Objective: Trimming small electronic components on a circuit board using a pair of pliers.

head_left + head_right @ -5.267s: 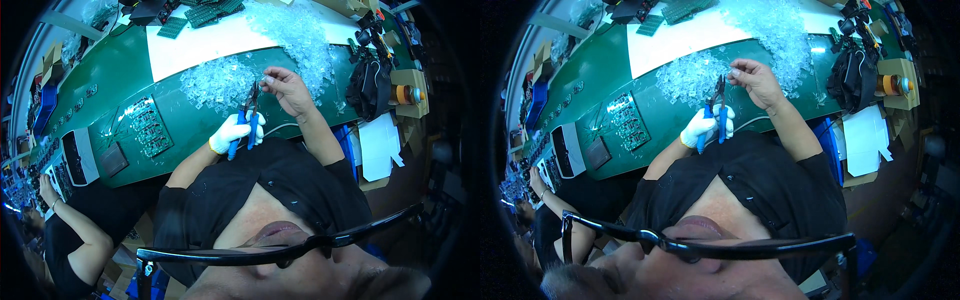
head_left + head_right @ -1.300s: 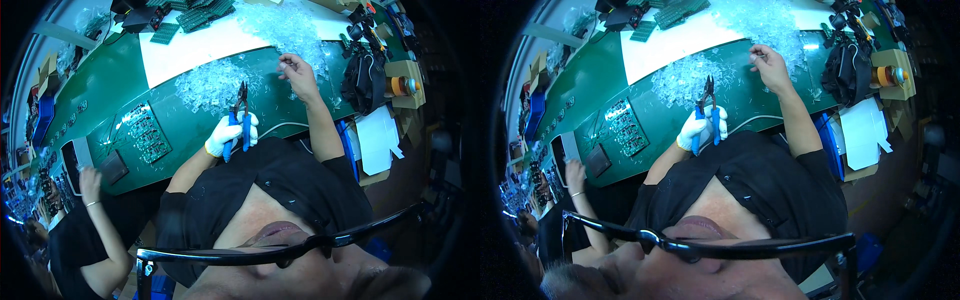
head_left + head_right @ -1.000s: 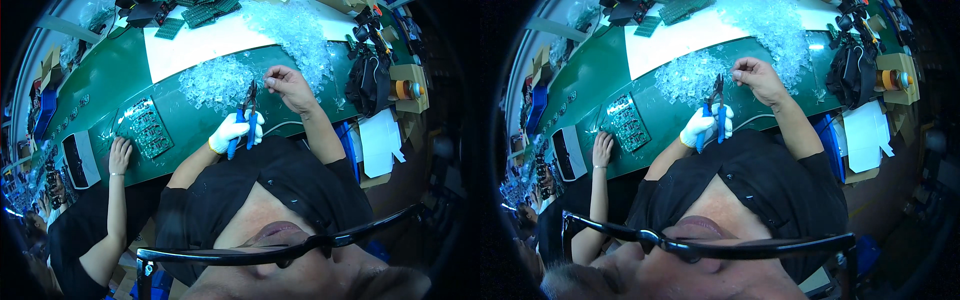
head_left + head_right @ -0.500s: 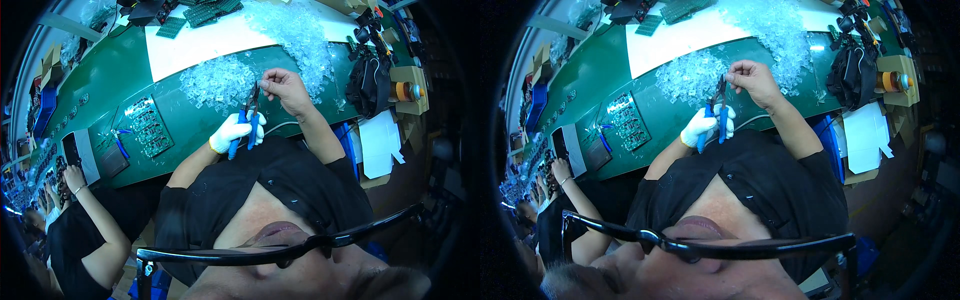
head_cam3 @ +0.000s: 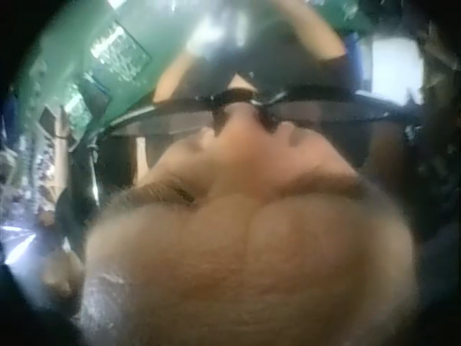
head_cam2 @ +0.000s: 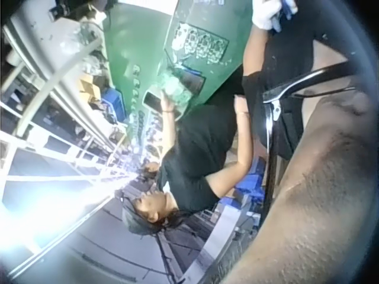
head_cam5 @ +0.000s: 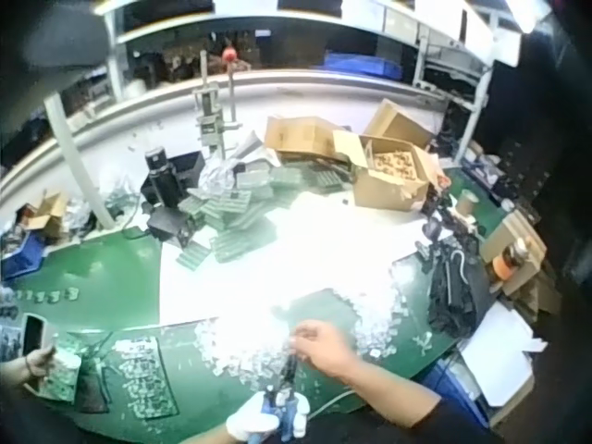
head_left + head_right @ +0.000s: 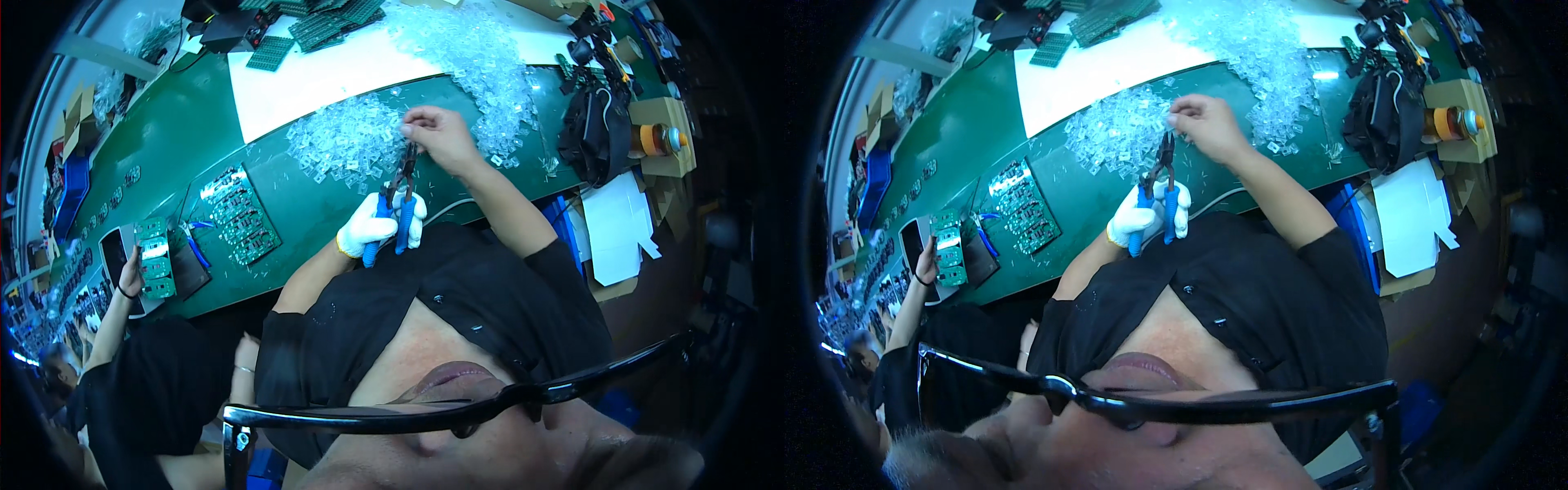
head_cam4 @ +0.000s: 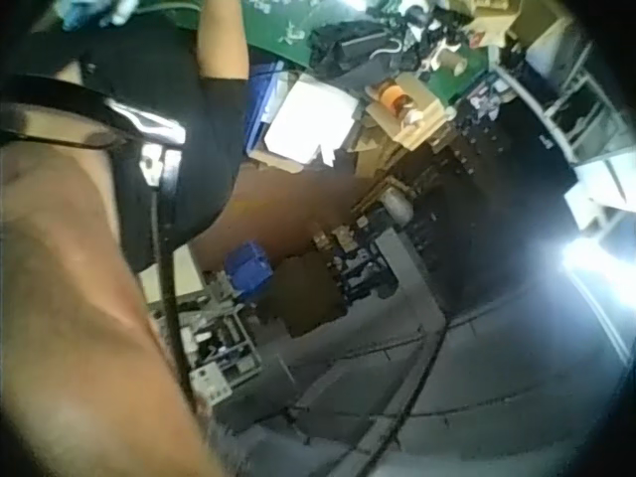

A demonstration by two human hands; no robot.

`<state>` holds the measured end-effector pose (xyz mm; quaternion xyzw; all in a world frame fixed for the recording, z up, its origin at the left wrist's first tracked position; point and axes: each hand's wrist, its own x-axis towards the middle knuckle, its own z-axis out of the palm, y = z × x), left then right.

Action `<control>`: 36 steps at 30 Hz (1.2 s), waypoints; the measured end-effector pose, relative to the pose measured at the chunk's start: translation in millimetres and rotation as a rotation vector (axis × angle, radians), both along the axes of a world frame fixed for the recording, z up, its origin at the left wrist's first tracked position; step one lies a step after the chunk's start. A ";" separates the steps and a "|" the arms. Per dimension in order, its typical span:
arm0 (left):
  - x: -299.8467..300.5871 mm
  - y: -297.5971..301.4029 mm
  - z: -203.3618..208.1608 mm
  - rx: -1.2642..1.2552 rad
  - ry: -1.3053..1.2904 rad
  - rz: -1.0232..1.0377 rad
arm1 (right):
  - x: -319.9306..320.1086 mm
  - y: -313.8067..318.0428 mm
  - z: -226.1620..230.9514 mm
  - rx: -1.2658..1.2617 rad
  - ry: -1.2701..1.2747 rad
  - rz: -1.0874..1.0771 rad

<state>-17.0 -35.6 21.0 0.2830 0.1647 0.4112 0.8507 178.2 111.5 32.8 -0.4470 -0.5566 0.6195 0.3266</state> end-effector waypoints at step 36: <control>-3.2 2.4 -12.0 -0.066 -0.043 -0.049 | 48.8 38.7 -0.3 0.813 -0.926 -0.073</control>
